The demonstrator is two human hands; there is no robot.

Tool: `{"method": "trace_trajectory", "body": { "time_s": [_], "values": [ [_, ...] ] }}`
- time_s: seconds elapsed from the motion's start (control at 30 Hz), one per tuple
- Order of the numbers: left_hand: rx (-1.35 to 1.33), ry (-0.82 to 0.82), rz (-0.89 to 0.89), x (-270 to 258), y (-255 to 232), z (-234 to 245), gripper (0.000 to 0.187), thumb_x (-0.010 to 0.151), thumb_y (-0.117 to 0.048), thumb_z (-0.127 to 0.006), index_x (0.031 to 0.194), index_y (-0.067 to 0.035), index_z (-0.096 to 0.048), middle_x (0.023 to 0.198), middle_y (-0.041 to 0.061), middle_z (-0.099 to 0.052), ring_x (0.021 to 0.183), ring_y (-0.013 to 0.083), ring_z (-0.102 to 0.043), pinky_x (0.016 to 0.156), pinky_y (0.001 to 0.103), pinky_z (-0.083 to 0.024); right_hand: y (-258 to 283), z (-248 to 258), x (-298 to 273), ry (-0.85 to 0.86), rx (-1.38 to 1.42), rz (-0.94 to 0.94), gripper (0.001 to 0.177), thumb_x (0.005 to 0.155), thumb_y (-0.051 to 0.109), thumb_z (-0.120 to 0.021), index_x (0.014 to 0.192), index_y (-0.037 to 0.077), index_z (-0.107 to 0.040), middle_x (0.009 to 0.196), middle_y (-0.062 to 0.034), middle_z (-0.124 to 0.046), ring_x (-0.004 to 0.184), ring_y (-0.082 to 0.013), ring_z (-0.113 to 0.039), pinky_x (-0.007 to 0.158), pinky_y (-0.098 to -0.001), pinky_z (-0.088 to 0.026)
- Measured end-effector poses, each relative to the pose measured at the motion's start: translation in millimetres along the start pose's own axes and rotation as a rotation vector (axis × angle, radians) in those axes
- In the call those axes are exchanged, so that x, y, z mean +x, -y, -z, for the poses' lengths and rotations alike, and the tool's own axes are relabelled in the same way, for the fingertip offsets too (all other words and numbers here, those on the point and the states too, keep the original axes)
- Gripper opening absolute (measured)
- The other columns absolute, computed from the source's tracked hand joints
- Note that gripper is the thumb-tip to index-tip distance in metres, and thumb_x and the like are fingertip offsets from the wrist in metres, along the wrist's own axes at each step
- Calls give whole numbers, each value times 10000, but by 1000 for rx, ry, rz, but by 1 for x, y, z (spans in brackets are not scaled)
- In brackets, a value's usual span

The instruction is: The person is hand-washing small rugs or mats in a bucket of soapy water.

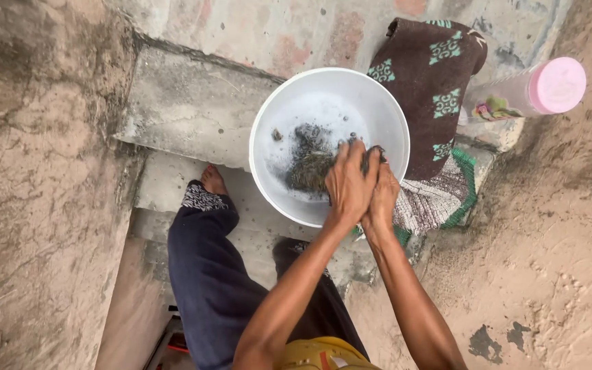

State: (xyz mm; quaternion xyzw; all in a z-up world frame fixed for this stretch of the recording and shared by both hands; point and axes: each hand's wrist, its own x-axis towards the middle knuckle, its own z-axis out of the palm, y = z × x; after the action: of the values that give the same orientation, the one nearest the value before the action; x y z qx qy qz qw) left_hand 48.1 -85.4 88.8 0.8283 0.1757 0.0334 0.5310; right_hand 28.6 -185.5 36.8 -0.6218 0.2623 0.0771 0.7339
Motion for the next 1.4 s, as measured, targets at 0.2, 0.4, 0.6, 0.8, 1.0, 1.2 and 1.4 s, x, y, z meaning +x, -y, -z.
{"method": "trace_trajectory", "body": {
  "time_s": [0.2,0.4,0.6,0.8,1.0,1.2,1.4],
  "values": [
    [-43,-49,14,-9,-5,11,343,998,-347,-598,1023,-8,-643,932,140,-626,624,235,-645,503,408,-474,39,-24,-28,-13,-114,6,410,1118,383,-454,1185,15,-622,1039,-74,-666,884,-140,-623,735,-257,-565],
    [-91,27,-32,-42,-22,23,350,977,-323,-576,1061,13,-630,942,158,-605,559,241,-624,475,411,-483,23,0,1,-40,-37,-35,472,1131,403,-461,1257,-35,-585,1020,-133,-568,879,-242,-563,704,-381,-510],
    [32,-50,-3,8,14,4,366,1045,-398,-603,994,-40,-661,856,124,-626,590,191,-573,529,398,-443,58,-51,-57,-73,143,-99,360,1051,337,-463,1228,60,-609,1079,-22,-698,931,-81,-693,741,-199,-609],
    [-139,30,12,-50,-12,22,436,1007,-402,-542,1077,18,-637,1067,196,-585,491,115,-526,358,313,-410,30,-5,-17,-47,-169,1,449,1147,389,-447,1113,-37,-584,814,-50,-565,609,-122,-525,431,-283,-450],
    [-71,108,131,10,0,34,518,1000,-515,-540,1147,-37,-676,1178,189,-614,684,261,-672,597,457,-561,19,-5,-26,71,-78,-150,408,1074,354,-478,1209,2,-635,871,-81,-653,641,-164,-617,501,-287,-538],
    [-488,507,-146,-13,68,35,976,672,-224,-885,1501,8,-426,1512,260,-453,1359,367,-457,1104,545,-374,56,-9,-5,-53,90,-207,554,988,448,-548,1317,2,-556,1145,-130,-673,1008,-221,-695,846,-388,-621],
    [-892,249,323,1,107,11,528,782,-90,-758,1293,-29,-639,1283,179,-691,1222,281,-652,1120,471,-504,51,-7,-25,331,-58,63,765,986,543,-611,1499,-6,-468,1391,-187,-636,1246,-238,-643,1094,-415,-521]
  ]
}}
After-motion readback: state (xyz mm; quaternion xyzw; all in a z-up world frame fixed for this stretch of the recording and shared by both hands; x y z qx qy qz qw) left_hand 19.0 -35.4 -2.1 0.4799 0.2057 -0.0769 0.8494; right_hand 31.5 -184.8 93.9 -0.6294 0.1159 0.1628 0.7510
